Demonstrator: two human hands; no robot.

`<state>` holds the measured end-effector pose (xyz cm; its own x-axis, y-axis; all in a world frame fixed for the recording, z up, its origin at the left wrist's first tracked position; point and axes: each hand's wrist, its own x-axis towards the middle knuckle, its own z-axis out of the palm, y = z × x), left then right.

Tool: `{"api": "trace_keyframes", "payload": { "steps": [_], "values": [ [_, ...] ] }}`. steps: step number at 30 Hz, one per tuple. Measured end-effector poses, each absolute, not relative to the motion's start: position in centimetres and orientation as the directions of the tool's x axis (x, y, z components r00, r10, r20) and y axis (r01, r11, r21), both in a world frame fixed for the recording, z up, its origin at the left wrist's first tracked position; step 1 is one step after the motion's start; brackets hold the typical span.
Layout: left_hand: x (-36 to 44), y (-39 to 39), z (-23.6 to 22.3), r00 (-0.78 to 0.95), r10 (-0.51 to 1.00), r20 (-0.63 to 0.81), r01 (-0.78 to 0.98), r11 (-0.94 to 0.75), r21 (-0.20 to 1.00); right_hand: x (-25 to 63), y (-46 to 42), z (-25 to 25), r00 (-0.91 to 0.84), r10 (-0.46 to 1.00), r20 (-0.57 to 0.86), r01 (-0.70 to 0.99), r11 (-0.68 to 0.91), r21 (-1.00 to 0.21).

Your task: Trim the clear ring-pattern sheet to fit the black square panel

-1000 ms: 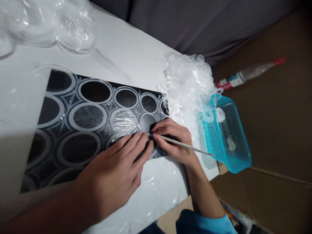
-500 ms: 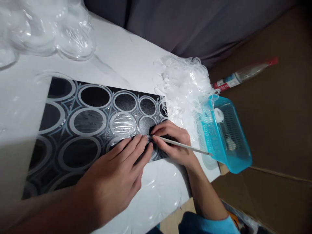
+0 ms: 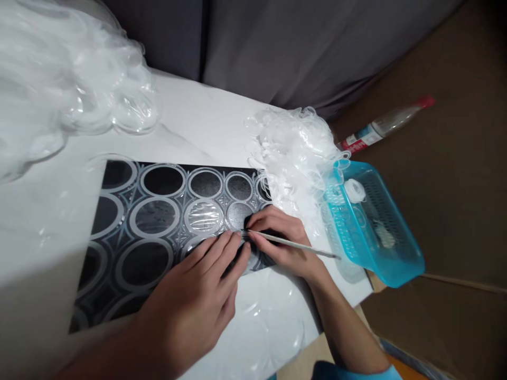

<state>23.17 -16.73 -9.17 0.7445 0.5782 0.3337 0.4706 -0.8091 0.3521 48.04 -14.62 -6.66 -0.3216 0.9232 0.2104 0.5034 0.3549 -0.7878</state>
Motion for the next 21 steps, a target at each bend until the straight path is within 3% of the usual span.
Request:
{"api": "trace_keyframes", "payload": {
  "steps": [14,21],
  "values": [
    [22.84,-16.77,-8.57,0.744,0.586,0.321,0.456,-0.797,0.397,48.34,-14.52,-7.01,-0.341,0.913,0.224,0.471,0.372,-0.8],
    [22.78,-17.11,-8.66,0.761,0.591,0.268,0.506,-0.799,0.326,47.92,-14.72,-6.86,-0.34,0.904,0.259,0.507,0.409,-0.759]
  ]
}}
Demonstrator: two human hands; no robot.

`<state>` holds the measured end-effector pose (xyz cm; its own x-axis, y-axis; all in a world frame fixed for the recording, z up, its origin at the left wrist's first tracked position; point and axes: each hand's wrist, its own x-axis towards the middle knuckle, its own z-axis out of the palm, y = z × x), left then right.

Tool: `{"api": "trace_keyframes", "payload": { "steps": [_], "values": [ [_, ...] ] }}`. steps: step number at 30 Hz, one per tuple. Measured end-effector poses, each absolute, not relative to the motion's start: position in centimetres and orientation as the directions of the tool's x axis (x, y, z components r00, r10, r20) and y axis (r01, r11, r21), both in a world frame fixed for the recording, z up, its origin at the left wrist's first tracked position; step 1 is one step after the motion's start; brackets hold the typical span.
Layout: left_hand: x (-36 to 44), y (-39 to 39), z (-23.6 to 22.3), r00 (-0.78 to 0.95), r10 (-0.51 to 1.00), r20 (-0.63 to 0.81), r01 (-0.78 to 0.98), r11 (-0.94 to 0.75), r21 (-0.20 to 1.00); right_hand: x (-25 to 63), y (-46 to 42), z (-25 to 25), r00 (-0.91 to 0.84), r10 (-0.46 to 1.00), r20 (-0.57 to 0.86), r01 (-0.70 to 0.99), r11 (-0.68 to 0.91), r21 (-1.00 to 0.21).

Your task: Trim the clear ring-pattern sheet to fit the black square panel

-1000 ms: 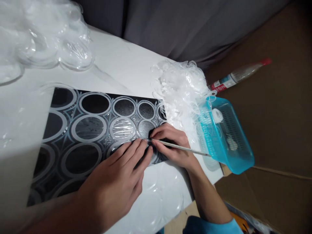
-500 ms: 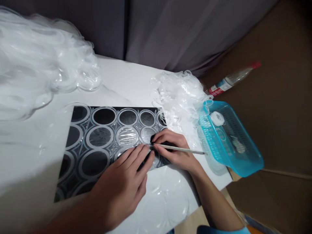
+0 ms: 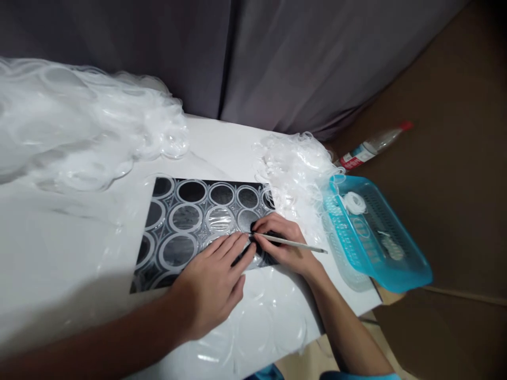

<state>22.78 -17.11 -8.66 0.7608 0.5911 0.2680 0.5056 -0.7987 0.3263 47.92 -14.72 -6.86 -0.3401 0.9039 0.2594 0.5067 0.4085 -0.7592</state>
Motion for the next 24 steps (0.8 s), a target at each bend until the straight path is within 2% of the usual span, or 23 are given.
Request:
{"api": "trace_keyframes", "payload": {
  "steps": [3,10,15,18,21,24],
  "values": [
    [22.7,-17.1,-8.6,0.776,0.59,0.225,0.524,-0.8,0.292,47.7,-14.8,-6.8,-0.341,0.896,0.284,0.516,0.43,-0.741],
    [22.5,-17.2,-8.6,0.771,0.594,0.23,0.537,-0.8,0.267,47.7,-15.1,-6.9,-0.332,0.89,0.312,0.535,0.45,-0.715],
    [22.3,-17.4,-8.4,0.777,0.586,0.23,0.537,-0.808,0.244,49.8,-15.0,-6.7,-0.179,0.915,0.361,0.552,0.397,-0.733],
    [22.2,-17.6,-8.2,0.774,0.578,0.256,0.528,-0.814,0.242,51.2,-15.1,-6.3,-0.077,0.936,0.344,0.557,0.327,-0.764],
    [22.1,-17.6,-8.0,0.797,0.519,0.309,0.463,-0.853,0.239,51.8,-15.8,-5.9,-0.028,0.959,0.283,0.553,0.251,-0.795],
    [22.1,-17.7,-7.8,0.843,0.422,0.334,0.377,-0.906,0.192,51.4,-17.2,-5.4,-0.041,0.963,0.266,0.537,0.246,-0.807]
  ]
}}
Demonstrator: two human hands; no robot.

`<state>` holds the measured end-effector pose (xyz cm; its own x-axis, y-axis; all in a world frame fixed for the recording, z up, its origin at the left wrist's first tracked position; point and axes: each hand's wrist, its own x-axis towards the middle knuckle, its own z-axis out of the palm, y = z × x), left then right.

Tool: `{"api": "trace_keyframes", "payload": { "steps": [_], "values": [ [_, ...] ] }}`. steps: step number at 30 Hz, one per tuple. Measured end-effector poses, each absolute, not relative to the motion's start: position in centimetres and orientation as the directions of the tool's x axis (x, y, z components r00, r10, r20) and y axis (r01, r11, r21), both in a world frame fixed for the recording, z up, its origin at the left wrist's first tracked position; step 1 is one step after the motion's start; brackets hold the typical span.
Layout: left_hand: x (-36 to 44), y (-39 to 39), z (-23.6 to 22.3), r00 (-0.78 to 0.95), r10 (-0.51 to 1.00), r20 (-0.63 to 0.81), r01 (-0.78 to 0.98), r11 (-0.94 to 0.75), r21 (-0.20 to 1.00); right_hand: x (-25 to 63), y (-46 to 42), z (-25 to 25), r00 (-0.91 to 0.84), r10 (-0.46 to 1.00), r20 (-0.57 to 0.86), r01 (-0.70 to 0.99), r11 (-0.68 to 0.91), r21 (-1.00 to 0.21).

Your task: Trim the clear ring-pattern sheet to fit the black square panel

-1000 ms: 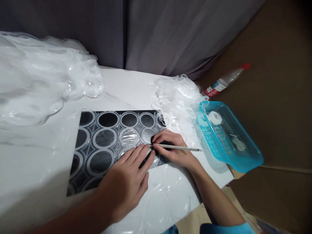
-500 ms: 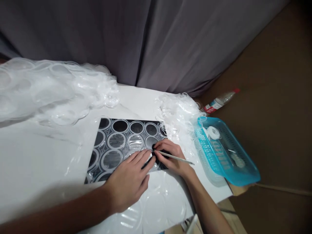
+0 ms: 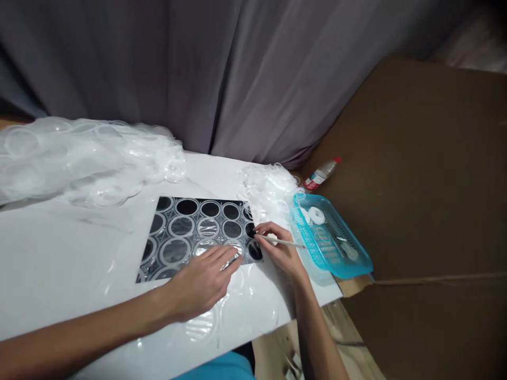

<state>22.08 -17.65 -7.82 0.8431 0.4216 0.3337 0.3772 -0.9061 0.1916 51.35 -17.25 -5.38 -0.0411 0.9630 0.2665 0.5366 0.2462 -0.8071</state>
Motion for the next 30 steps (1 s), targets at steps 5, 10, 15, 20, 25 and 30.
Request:
{"api": "trace_keyframes", "payload": {
  "steps": [5,10,15,20,25,30],
  "values": [
    [21.9,-18.2,-8.0,0.885,0.319,0.339,0.29,-0.948,0.134,50.4,-19.8,-4.6,-0.085,0.969,0.23,0.495,0.242,-0.834],
    [21.9,-18.5,-8.2,0.881,0.323,0.347,0.268,-0.943,0.198,51.3,-21.8,-4.6,-0.036,0.983,0.179,0.514,0.172,-0.84],
    [22.5,-18.6,-8.2,0.916,0.267,0.301,0.175,-0.938,0.298,51.4,-23.4,-6.2,-0.025,0.994,0.11,0.496,0.108,-0.861],
    [24.0,-18.7,-8.3,0.915,0.311,0.258,0.217,-0.917,0.335,51.2,-23.9,-7.6,0.016,0.992,0.124,0.481,0.102,-0.871],
    [25.2,-19.4,-8.3,0.91,0.337,0.242,0.271,-0.924,0.269,51.4,-24.1,-7.7,0.057,0.986,0.156,0.454,0.113,-0.884],
    [25.2,-19.6,-8.5,0.896,0.352,0.269,0.289,-0.925,0.248,51.2,-24.2,-7.8,0.032,0.985,0.17,0.449,0.138,-0.883]
  ]
}}
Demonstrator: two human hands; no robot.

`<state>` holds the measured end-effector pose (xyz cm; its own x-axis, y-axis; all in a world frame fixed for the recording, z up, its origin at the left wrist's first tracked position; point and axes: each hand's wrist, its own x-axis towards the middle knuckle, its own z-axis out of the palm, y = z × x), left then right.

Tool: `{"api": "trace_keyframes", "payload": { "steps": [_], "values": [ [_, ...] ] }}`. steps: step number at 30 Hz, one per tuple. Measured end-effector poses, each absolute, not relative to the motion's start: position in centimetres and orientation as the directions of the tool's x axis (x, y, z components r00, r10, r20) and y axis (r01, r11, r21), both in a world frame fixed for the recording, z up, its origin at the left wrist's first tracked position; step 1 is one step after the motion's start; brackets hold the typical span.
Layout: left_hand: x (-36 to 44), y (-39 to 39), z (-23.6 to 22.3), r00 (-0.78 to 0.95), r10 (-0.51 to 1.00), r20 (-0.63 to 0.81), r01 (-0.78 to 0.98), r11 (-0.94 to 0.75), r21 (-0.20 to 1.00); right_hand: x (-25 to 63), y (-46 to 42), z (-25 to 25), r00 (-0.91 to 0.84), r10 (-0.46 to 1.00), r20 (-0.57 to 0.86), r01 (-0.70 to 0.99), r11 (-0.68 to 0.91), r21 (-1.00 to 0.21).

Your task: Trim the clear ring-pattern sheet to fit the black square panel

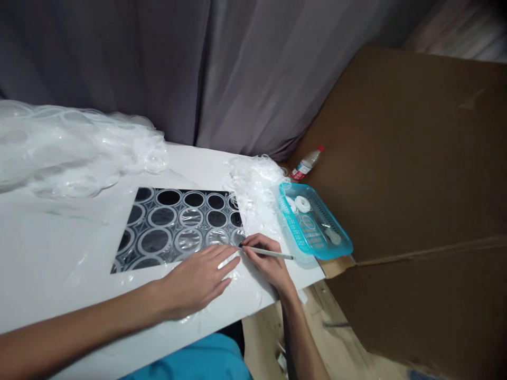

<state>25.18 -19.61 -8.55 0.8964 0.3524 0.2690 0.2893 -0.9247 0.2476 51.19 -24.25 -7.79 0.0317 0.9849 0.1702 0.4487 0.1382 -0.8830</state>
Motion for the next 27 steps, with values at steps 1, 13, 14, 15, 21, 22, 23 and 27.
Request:
{"api": "trace_keyframes", "payload": {
  "steps": [1,13,14,15,21,22,23,27],
  "values": [
    [25.1,-19.5,-8.6,0.896,0.355,0.268,0.291,-0.924,0.249,51.1,-24.2,-7.8,0.027,0.984,0.174,0.451,0.143,-0.881],
    [25.0,-19.4,-9.0,0.884,0.369,0.285,0.273,-0.905,0.326,50.9,-24.5,-7.4,-0.101,0.962,0.255,0.649,0.258,-0.715],
    [25.1,-19.4,-9.0,0.882,0.371,0.293,0.271,-0.904,0.33,50.8,-24.6,-7.5,-0.143,0.948,0.283,0.696,0.3,-0.653],
    [25.1,-19.4,-9.0,0.878,0.373,0.299,0.269,-0.903,0.335,50.6,-24.6,-7.5,-0.194,0.931,0.308,0.741,0.345,-0.577],
    [25.3,-19.4,-8.8,0.864,0.401,0.305,0.282,-0.887,0.366,50.1,-24.8,-8.3,-0.438,0.831,0.341,0.848,0.509,-0.151],
    [25.3,-19.4,-8.9,0.862,0.403,0.308,0.284,-0.887,0.364,50.3,-24.7,-8.3,-0.443,0.828,0.342,0.849,0.511,-0.136],
    [25.4,-19.4,-9.0,0.86,0.404,0.312,0.286,-0.887,0.362,50.6,-24.6,-8.4,-0.438,0.829,0.347,0.85,0.507,-0.14],
    [25.3,-19.6,-9.4,0.855,0.403,0.327,0.282,-0.89,0.36,53.4,-22.4,-7.7,-0.282,0.863,0.42,0.89,0.398,-0.22]
  ]
}}
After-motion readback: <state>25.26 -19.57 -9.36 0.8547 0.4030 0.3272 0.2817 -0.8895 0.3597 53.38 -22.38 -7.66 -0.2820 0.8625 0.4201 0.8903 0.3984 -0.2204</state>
